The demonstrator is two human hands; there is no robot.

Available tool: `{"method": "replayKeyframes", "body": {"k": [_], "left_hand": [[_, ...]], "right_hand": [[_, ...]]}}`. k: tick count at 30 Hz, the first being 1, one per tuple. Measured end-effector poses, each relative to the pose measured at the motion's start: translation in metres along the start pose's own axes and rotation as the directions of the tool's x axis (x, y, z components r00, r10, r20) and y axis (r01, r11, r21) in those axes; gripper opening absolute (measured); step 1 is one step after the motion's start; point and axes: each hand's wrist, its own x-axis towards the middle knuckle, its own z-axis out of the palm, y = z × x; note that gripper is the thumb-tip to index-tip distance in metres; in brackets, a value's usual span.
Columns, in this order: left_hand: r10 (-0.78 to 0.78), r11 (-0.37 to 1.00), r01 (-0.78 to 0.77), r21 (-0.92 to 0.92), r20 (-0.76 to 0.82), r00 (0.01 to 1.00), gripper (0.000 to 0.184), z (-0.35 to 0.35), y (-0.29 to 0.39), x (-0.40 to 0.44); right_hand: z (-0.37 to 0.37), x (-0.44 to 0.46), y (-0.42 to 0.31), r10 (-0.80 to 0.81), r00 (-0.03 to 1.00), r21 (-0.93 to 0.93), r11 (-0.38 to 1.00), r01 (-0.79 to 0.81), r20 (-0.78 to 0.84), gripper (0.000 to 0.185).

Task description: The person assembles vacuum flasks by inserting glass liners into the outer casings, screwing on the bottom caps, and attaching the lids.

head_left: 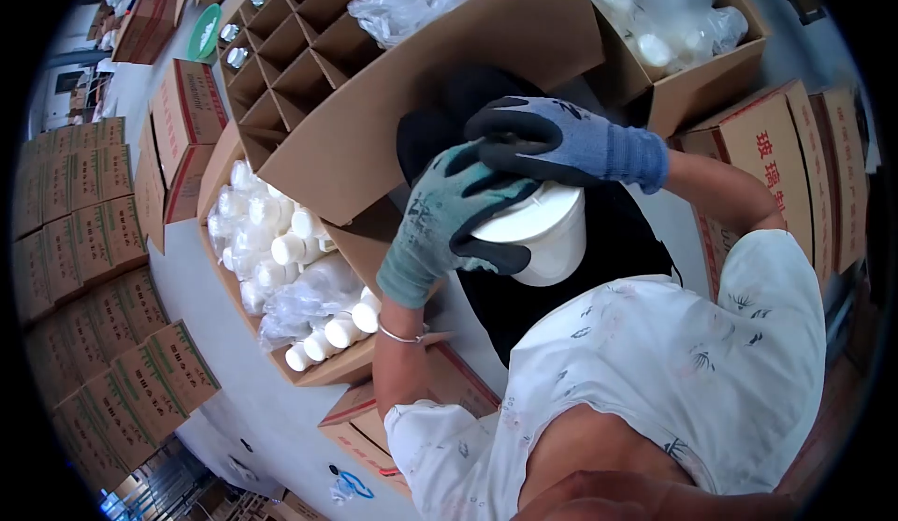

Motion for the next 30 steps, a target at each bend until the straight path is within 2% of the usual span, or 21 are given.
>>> {"method": "replayKeyframes", "body": {"k": [1, 2, 4, 5, 8, 9, 10, 12, 13, 14, 16, 17, 18, 19, 21, 23, 25, 27, 28, 29, 30], "left_hand": [[-0.012, 1.0, 0.012, 0.003, 0.013, 1.0, 0.072, -0.001, 0.002, -0.001], [-0.041, 0.997, 0.043, -0.069, 0.031, 0.999, 0.078, -0.005, 0.007, -0.001], [-0.093, 0.979, 0.1, -0.177, 0.043, 0.995, 0.087, -0.008, 0.013, -0.014], [-0.094, 0.992, 0.101, -0.07, 0.099, 0.991, 0.099, -0.01, 0.022, -0.016], [-0.313, 0.926, 0.309, 0.218, -0.017, 0.95, 0.105, 0.007, 0.063, -0.014], [-0.324, 0.923, 0.33, 0.197, -0.064, 0.944, 0.107, 0.01, 0.063, -0.013], [-0.279, 0.931, 0.301, 0.205, -0.132, 0.951, 0.089, 0.013, 0.054, -0.014], [-0.484, 0.864, 0.288, -0.413, -0.525, 0.7, 0.055, 0.05, 0.03, -0.035], [-0.623, 0.738, 0.128, -0.663, -0.594, 0.508, 0.043, 0.069, 0.02, -0.04], [-0.667, 0.676, -0.03, -0.736, -0.628, 0.401, 0.042, 0.084, 0.011, -0.029], [-0.466, 0.874, 0.364, -0.321, -0.763, 0.447, 0.042, 0.112, 0.007, -0.029], [-0.382, 0.921, 0.3, -0.249, -0.731, 0.566, 0.044, 0.122, 0.009, -0.023], [-0.469, 0.869, 0.188, -0.457, -0.642, 0.607, 0.044, 0.128, 0.012, -0.017], [-0.495, 0.865, 0.292, -0.407, -0.608, 0.62, 0.046, 0.137, 0.008, -0.015], [-0.237, 0.899, 0.37, 0.234, -0.451, 0.861, 0.048, 0.159, -0.015, -0.043], [-0.465, 0.872, 0.379, -0.31, -0.276, 0.841, 0.031, 0.169, -0.021, -0.053], [-0.792, 0.357, 0.508, -0.784, 0.034, 0.609, 0.018, 0.137, 0.021, -0.029], [-0.741, 0.39, 0.45, -0.803, 0.016, 0.671, 0.026, 0.123, 0.019, -0.05], [-0.731, 0.362, 0.442, -0.821, 0.044, 0.681, 0.028, 0.118, 0.017, -0.057], [-0.773, 0.231, 0.48, -0.847, 0.14, 0.619, 0.036, 0.119, 0.017, -0.06], [-0.888, 0.163, 0.478, -0.863, 0.083, 0.453, 0.043, 0.131, 0.026, -0.057]], "right_hand": [[0.006, 0.004, 0.016, -0.433, 0.901, -0.334, 0.849, 0.408, 0.0, 0.044], [0.013, 0.006, 0.028, -0.343, 0.938, -0.095, 0.937, 0.337, -0.052, 0.038], [0.013, 0.02, 0.021, -0.067, 0.982, 0.235, 0.972, 0.024, 0.176, 0.035], [0.015, 0.029, 0.027, -0.159, 0.958, 0.317, 0.945, 0.078, 0.24, 0.036], [0.026, 0.058, 0.059, -0.216, 0.865, 0.587, 0.803, -0.107, 0.453, 0.039], [0.024, 0.06, 0.049, -0.305, 0.849, 0.557, 0.83, 0.016, 0.431, 0.04], [0.022, 0.057, 0.046, -0.334, 0.855, 0.565, 0.823, 0.059, 0.397, 0.041], [0.011, 0.041, 0.051, -0.383, 0.863, 0.573, 0.807, 0.139, 0.331, 0.043], [0.008, 0.028, 0.047, -0.341, 0.901, 0.581, 0.803, 0.132, 0.267, 0.045], [-0.002, 0.006, 0.019, -0.281, 0.942, 0.414, 0.892, 0.184, 0.185, 0.045], [-0.015, -0.043, 0.005, -0.372, 0.928, -0.019, 0.928, 0.372, 0.025, 0.045], [-0.022, -0.07, -0.001, -0.254, 0.967, -0.193, 0.949, 0.25, 0.001, 0.045], [-0.028, -0.096, -0.005, -0.14, 0.989, -0.36, 0.926, 0.115, -0.044, 0.046], [-0.031, -0.117, -0.005, -0.143, 0.983, -0.465, 0.882, 0.073, -0.116, 0.042], [-0.026, -0.154, -0.008, 0.12, 0.98, -0.516, 0.836, -0.186, -0.159, 0.038], [-0.024, -0.168, -0.012, 0.328, 0.934, -0.565, 0.749, -0.347, -0.138, 0.038], [-0.024, -0.167, -0.024, 0.567, 0.816, -0.573, 0.633, -0.52, -0.114, 0.041], [-0.015, -0.166, -0.005, -0.008, 0.977, -0.601, 0.789, -0.124, -0.211, 0.042], [-0.012, -0.164, 0.001, -0.313, 0.919, -0.636, 0.766, 0.095, -0.239, 0.042], [-0.008, -0.164, 0.0, -0.298, 0.943, -0.45, 0.869, 0.204, -0.147, 0.044], [0.002, -0.156, 0.006, -0.389, 0.904, -0.263, 0.904, 0.337, -0.18, 0.045]]}}
